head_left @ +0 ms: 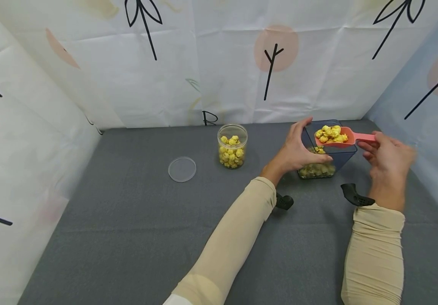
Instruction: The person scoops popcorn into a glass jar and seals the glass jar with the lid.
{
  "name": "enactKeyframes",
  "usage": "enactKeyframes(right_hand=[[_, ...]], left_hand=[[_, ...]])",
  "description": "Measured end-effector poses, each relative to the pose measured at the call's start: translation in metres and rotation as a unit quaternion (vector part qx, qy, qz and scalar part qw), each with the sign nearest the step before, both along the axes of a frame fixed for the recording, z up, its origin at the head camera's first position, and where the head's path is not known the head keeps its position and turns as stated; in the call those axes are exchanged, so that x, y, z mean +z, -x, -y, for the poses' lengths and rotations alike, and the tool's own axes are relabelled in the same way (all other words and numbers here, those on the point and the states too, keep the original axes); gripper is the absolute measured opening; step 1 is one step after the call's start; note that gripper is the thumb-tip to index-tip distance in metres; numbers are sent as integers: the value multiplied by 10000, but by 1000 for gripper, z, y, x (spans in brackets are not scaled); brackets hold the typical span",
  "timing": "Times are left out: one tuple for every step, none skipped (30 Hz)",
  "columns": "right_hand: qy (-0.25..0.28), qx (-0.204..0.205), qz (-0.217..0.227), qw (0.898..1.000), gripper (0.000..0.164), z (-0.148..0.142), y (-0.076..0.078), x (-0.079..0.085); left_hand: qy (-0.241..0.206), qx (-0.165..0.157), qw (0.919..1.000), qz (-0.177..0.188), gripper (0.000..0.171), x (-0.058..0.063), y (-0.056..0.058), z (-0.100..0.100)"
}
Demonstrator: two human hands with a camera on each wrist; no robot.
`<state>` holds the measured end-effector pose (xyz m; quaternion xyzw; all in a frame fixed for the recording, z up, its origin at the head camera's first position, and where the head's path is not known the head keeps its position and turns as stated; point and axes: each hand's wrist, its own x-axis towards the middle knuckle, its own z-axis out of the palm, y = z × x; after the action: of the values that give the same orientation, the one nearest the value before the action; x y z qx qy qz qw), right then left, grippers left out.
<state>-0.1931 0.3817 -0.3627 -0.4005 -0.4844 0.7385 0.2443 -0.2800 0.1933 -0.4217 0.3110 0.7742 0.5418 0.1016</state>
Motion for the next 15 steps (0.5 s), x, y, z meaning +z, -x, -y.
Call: enactKeyframes(right_hand=[[13, 32, 26, 10000, 12, 0, 1, -1], [25, 64, 46, 10000, 13, 0, 1, -1], [57, 90, 38, 9999, 15, 0, 1, -2], [76, 112, 31, 9999, 17, -1, 1, -3], [91, 137, 43, 9999, 19, -1, 2, -3], [93, 161, 55, 9998, 19, -1, 2, -4], [99, 176, 57, 9998, 20, -1, 2, -5], [114, 189, 51, 9997, 20, -1, 2, -5], [147, 199, 37, 9997, 20, -1, 3, -6], [169, 212, 38, 9996, 19, -2, 3, -7], [195, 222, 27, 9996, 19, -2, 3, -7], [222, 223, 25, 9995, 18, -2, 3, -8], [238, 230, 29, 9994, 19, -2, 4, -8], [253, 247, 32, 9994, 20, -2, 4, -9], [268, 257, 27, 9993, 20, -2, 4, -9]], left_hand=[[0, 10, 10000, 2, 114, 0, 0, 0], [-4, 15, 10000, 5, 115, 0, 0, 0], [-8, 22, 10000, 8, 115, 0, 0, 0], [-2, 29, 10000, 4, 115, 1, 0, 0], [7, 32, 10000, 5, 115, 1, 0, 0], [19, 37, 10000, 0, 115, 1, 0, 0], [24, 39, 10000, -1, 115, 1, 0, 0], [23, 35, 10000, -1, 115, 1, 0, 0], [27, 30, 10000, -5, 115, 1, 0, 0], [28, 24, 10000, -4, 115, 1, 0, 0], [29, 20, 10000, -2, 114, 1, 0, 0], [27, 20, 10000, -3, 114, 1, -1, 0], [16, 19, 10000, 3, 115, 1, -1, 0], [12, 19, 10000, -2, 115, 1, -1, 1], [8, 22, 10000, -5, 115, 1, -1, 1]])
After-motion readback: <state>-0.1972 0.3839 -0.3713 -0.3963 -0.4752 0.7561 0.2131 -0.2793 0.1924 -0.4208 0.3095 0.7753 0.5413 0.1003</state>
